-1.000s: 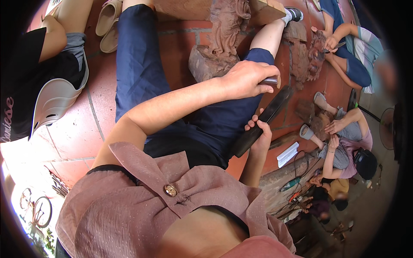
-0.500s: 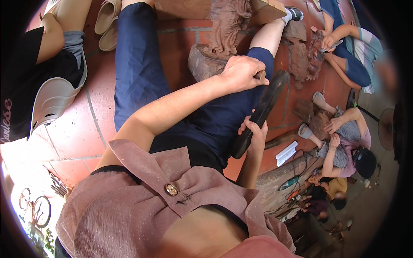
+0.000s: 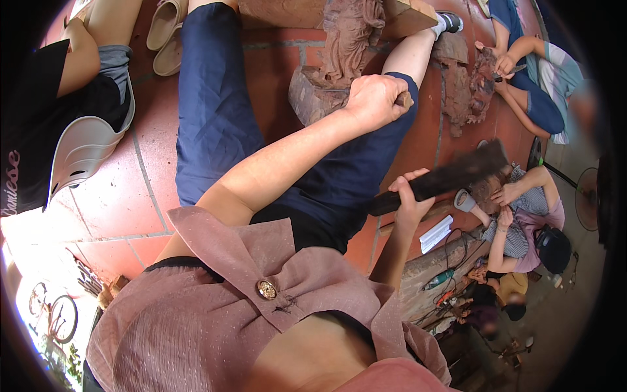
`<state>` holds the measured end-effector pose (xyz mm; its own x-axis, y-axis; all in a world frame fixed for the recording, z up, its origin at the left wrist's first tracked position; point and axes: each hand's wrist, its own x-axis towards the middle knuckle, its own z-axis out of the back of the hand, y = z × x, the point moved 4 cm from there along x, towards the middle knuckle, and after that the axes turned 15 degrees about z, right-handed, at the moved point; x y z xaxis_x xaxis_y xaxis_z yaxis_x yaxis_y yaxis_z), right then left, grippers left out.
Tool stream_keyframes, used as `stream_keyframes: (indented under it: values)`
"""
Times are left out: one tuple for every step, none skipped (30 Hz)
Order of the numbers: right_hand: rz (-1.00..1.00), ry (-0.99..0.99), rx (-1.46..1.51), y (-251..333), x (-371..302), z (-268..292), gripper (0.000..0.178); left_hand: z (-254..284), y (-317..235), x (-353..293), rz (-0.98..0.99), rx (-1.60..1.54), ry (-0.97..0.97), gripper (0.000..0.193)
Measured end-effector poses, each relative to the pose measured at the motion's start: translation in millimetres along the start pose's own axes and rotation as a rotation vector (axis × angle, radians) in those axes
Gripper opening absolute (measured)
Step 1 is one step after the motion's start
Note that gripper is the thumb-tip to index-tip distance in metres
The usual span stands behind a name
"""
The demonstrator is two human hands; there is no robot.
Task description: The person sits on the floor and carves a wooden object using a chisel and mallet. They repeatedly strike the chisel to shape the wood, occasionally adjusting the tool and the piece.
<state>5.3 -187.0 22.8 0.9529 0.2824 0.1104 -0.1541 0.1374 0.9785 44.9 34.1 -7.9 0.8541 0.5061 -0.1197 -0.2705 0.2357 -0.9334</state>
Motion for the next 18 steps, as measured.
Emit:
stream_keyframes:
  values:
    - [-0.044, -0.002, -0.069, -10, -2, 6, 0.028, -1, 0, 0, 0.005, 0.018, 0.011, 0.008]
    - [-0.082, 0.05, -0.214, -13, 0, 7, 0.031, -1, 0, -1, -0.026, 0.038, 0.006, 0.012]
    - [-0.057, 0.171, -0.501, -12, 3, 6, 0.032, 0, 0, -3, -0.057, 0.058, 0.002, 0.016]
    - [-0.055, 0.221, -0.582, -9, 4, 2, 0.032, -1, 1, -5, -0.087, 0.079, -0.002, 0.021]
    - [-0.051, 0.273, -0.664, -7, 4, -3, 0.031, -1, 2, -6, -0.095, 0.068, -0.001, 0.02]
    - [-0.042, 0.18, -0.511, -15, 1, 1, 0.03, -4, 1, -8, -0.105, 0.055, 0.007, 0.018]
    - [-0.032, 0.087, -0.358, -30, -5, 7, 0.029, -7, 0, -9, -0.116, 0.042, 0.015, 0.017]
    - [-0.023, -0.004, -0.203, -34, -8, 5, 0.029, -8, -1, -9, -0.102, 0.06, -0.003, 0.015]
    - [-0.04, 0.007, -0.255, -34, -8, 3, 0.029, -7, -1, -9, -0.092, 0.056, -0.002, 0.015]
    - [-0.057, 0.018, -0.308, -33, -8, 0, 0.028, -4, 0, -9, -0.084, 0.052, -0.001, 0.015]
    - [-0.07, 0.033, -0.36, -25, -4, -5, 0.028, -2, 0, -8, -0.074, 0.048, -0.004, 0.015]
    - [-0.162, 0.156, -0.511, -17, 2, -8, 0.028, -1, 3, -7, -0.084, 0.071, -0.013, 0.017]
    - [-0.127, 0.173, -0.559, -17, 4, -5, 0.029, -2, 8, -5, -0.094, 0.094, -0.022, 0.018]
    - [-0.094, 0.188, -0.608, -18, 3, -2, 0.029, 0, 8, -4, -0.103, 0.117, -0.029, 0.02]
    - [-0.061, 0.204, -0.656, -20, 3, 0, 0.029, 1, 7, -3, -0.097, 0.093, -0.03, 0.021]
    - [-0.045, 0.161, -0.568, -23, 2, 2, 0.031, 2, 6, -1, -0.091, 0.07, -0.032, 0.022]
    - [-0.04, 0.118, -0.46, -31, -5, 5, 0.032, 2, 5, -4, -0.08, 0.043, -0.026, 0.023]
    - [-0.026, 0.074, -0.351, -40, -9, 8, 0.032, 2, 4, -4, -0.09, 0.027, -0.03, 0.024]
